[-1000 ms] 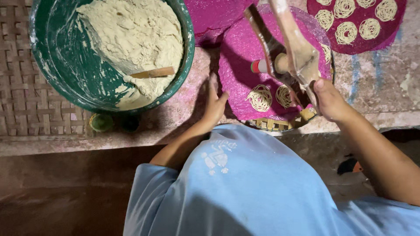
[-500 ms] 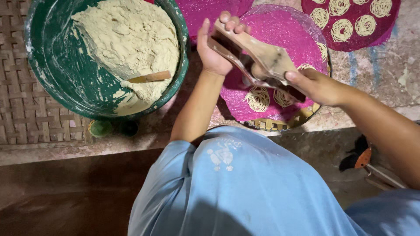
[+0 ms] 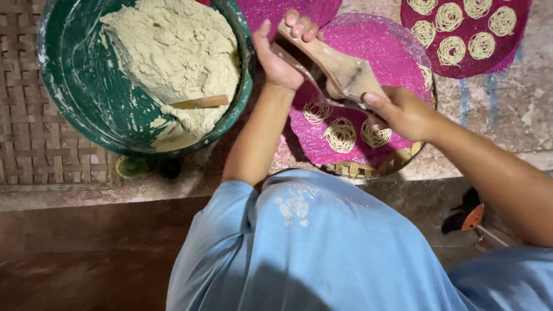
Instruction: The person uses a wooden dough press to extrude dough into spiral shapes onto a pink mat. They repeatedly scoop dough from a green basin, load it into the press, and squeeze the handle to form noodles, then scrape the press clean.
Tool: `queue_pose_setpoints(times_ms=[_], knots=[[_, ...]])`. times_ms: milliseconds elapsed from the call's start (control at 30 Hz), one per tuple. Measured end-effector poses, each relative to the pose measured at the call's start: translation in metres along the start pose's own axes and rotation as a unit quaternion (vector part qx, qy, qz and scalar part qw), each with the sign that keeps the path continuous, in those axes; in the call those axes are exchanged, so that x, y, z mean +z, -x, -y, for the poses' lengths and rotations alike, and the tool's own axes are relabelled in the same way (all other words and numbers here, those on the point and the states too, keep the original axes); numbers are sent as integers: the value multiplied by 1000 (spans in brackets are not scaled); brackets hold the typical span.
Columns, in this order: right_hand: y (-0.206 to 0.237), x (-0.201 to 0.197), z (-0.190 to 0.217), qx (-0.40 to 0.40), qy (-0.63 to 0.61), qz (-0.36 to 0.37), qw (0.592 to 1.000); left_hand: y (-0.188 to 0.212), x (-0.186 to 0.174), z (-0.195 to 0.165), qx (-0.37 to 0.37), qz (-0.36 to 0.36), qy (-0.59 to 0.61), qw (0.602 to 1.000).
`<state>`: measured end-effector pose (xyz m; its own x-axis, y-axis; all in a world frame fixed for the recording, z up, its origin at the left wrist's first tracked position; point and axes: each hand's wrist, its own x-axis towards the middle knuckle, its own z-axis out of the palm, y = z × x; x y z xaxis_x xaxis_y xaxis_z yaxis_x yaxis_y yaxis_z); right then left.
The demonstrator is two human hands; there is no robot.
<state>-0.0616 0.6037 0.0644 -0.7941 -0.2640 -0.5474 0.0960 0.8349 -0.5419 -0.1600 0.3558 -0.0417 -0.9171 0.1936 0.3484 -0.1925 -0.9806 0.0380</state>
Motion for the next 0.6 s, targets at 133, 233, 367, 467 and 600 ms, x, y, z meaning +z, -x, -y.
queue_pose_setpoints(times_ms=[133, 233, 367, 467, 600], knots=[[6, 6, 6, -6, -45, 35, 998, 13, 0, -5, -1, -18, -15, 1000], [11, -9, 5, 62, 18, 58, 996, 19, 3, 13, 17, -47, 2, 999], [3, -16, 2, 16, 29, -19, 999, -3, 13, 16, 36, -6, 0, 999], [-6, -8, -2, 1, 1, -42, 999, -17, 20, 0, -6, -22, -12, 1000], [-9, -3, -14, -57, -53, -19, 997, 3, 12, -9, -164, -250, -354, 886]])
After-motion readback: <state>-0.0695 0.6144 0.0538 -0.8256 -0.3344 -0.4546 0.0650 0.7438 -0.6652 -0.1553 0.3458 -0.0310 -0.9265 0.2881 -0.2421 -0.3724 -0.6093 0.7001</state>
